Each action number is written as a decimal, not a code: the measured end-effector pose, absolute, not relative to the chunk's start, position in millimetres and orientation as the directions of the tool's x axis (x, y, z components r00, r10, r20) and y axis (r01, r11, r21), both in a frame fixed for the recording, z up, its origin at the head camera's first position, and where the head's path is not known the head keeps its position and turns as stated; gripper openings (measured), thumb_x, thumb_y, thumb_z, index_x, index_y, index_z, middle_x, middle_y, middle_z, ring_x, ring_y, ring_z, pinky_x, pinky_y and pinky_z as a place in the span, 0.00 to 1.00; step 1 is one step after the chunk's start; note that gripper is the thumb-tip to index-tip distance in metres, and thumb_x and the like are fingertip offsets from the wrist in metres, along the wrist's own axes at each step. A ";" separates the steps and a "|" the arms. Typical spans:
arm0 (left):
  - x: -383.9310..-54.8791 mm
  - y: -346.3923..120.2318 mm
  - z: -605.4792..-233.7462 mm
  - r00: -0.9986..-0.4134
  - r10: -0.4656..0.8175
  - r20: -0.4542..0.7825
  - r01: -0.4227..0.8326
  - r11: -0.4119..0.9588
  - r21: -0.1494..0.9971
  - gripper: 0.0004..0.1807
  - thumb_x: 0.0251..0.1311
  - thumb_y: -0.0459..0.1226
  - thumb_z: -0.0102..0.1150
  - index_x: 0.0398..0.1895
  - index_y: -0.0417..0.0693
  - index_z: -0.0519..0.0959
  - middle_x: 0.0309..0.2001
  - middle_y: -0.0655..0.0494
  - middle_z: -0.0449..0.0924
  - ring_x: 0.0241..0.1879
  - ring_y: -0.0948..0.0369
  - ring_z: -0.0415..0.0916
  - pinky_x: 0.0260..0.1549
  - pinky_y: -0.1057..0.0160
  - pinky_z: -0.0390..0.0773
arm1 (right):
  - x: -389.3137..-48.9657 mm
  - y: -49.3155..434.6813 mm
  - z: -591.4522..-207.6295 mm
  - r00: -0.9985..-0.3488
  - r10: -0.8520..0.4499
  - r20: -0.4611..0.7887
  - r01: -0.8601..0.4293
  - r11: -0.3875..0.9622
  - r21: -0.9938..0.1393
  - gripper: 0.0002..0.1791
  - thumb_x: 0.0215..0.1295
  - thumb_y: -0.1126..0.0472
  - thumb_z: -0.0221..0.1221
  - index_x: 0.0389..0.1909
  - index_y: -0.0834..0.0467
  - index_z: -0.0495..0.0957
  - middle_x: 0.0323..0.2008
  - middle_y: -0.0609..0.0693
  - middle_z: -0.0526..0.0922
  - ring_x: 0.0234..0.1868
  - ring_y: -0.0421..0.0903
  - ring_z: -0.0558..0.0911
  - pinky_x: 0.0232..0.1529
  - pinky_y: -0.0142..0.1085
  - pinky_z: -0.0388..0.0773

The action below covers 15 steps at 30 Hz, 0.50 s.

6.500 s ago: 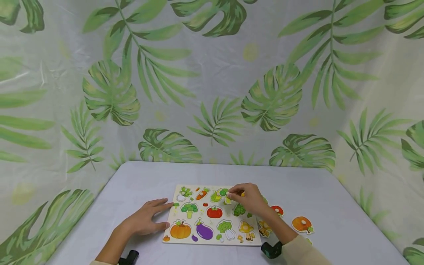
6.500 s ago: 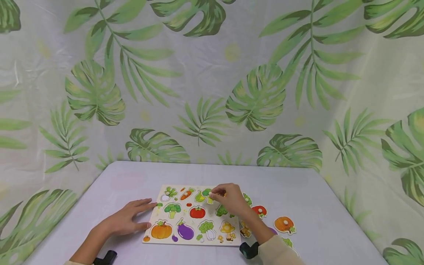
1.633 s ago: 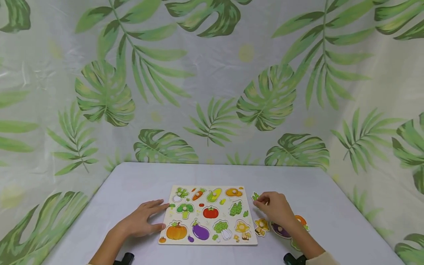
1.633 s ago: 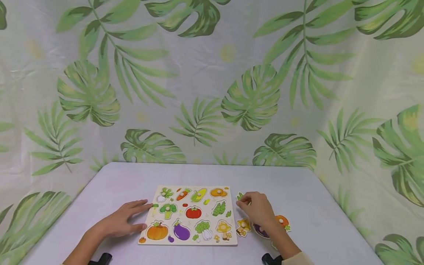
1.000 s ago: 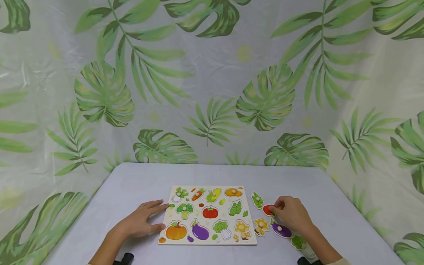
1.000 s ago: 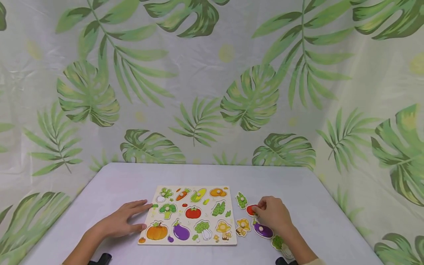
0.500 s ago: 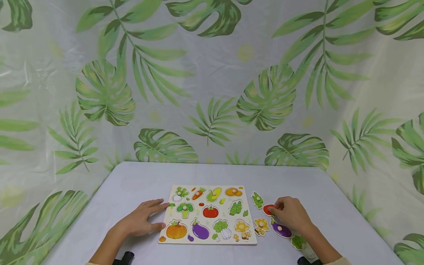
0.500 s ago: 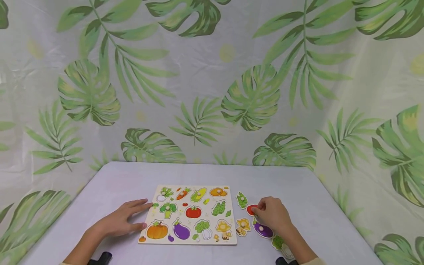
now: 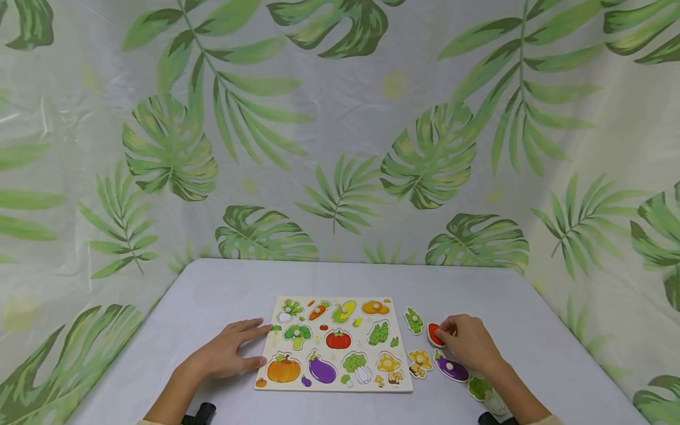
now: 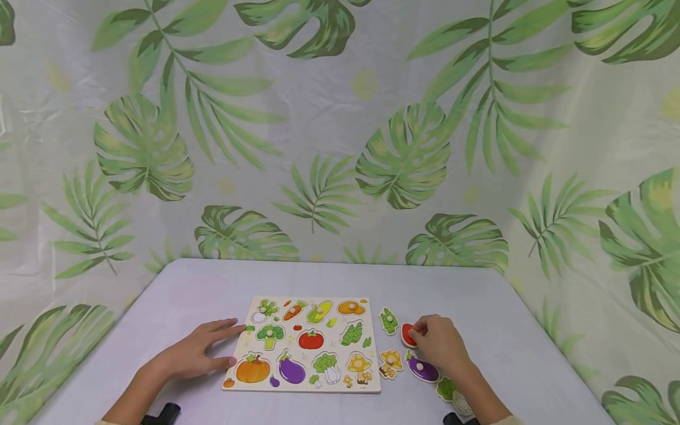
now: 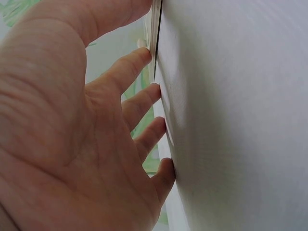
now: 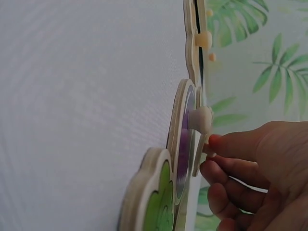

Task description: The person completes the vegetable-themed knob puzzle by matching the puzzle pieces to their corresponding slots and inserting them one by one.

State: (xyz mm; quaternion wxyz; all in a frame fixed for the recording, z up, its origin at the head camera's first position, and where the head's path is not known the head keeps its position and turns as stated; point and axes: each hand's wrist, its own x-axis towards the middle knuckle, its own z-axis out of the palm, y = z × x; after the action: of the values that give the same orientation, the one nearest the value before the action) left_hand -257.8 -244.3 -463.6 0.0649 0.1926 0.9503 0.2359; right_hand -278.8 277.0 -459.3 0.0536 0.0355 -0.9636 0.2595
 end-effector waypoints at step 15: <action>-257.6 -244.4 -464.3 -0.916 0.400 -0.023 0.342 0.811 0.474 0.40 0.60 0.57 0.67 0.74 0.56 0.72 0.77 0.44 0.64 0.76 0.35 0.56 0.69 0.25 0.58 | -277.1 271.2 -457.3 -0.982 -0.039 0.185 -0.132 0.843 -0.522 0.04 0.64 0.61 0.67 0.38 0.56 0.87 0.30 0.44 0.85 0.29 0.42 0.73 0.27 0.31 0.70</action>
State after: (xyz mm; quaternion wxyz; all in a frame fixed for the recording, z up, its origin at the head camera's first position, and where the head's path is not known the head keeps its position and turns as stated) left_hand -257.6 -244.4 -464.3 0.0611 0.1953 0.9497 0.2371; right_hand -277.1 271.2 -457.3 0.0837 0.0446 -0.9562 0.2769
